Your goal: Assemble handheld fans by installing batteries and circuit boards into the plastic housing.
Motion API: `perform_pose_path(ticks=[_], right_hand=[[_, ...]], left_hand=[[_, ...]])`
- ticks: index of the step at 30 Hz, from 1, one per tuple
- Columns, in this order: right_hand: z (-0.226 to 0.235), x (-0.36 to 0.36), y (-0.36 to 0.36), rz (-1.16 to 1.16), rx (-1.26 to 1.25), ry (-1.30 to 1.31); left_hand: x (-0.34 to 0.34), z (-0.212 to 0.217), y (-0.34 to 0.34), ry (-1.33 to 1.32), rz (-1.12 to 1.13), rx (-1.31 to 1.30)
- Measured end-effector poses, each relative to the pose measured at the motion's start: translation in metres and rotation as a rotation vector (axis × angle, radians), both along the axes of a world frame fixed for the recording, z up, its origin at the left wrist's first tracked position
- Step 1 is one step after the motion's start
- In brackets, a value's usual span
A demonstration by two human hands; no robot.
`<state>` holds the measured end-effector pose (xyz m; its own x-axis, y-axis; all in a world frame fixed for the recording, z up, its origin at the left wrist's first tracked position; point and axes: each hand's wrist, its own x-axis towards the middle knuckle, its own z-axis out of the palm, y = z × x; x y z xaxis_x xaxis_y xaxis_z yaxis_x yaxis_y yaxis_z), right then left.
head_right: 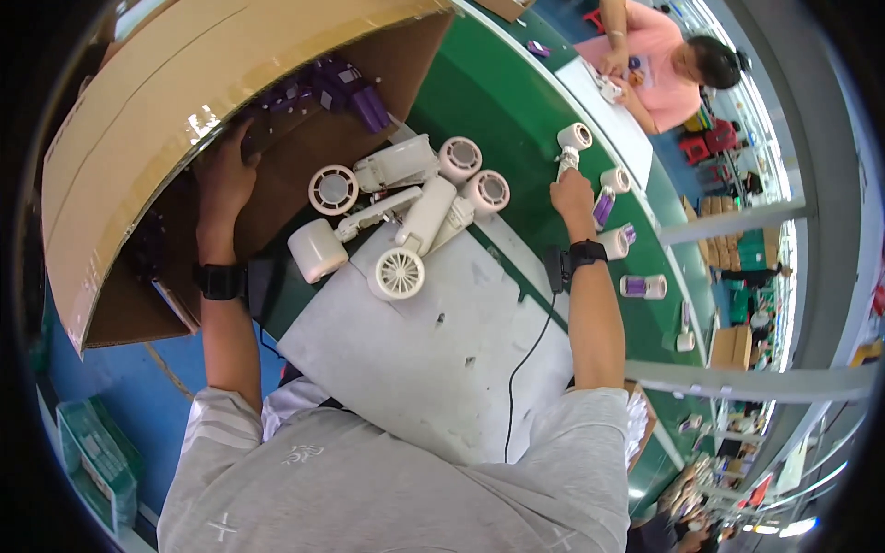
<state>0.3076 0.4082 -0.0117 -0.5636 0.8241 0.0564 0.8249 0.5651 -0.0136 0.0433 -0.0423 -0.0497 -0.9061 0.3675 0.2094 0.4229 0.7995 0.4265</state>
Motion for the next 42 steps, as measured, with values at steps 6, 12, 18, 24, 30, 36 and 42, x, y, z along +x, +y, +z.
perform_pose_path(ticks=[6, 12, 18, 24, 30, 36, 42], right_hand=[[0.044, 0.070, -0.114, 0.241, -0.040, 0.215], [0.048, 0.150, -0.234, 0.240, -0.279, 0.323], [0.010, 0.178, -0.262, 0.294, -0.309, 0.394], [-0.018, 0.201, -0.231, -0.010, -0.838, 0.876], [-0.024, 0.197, -0.233, -0.033, -0.842, 1.117], [-0.019, 0.197, -0.236, 0.160, -0.542, 1.254], [-0.011, 0.195, -0.241, 0.248, -0.788, 1.639]], left_hand=[[0.004, 0.017, 0.014, 0.301, 0.231, -0.011], [-0.041, -0.010, 0.001, 0.410, 0.015, -0.006], [-0.048, -0.004, -0.011, 0.416, 0.020, 0.272], [0.015, 0.046, -0.013, 0.429, -0.122, 0.469], [0.150, 0.091, 0.012, -0.305, -0.628, 0.854], [0.248, 0.098, 0.103, -0.814, -1.194, 1.081], [0.294, 0.045, 0.162, -0.464, -1.488, 0.949]])
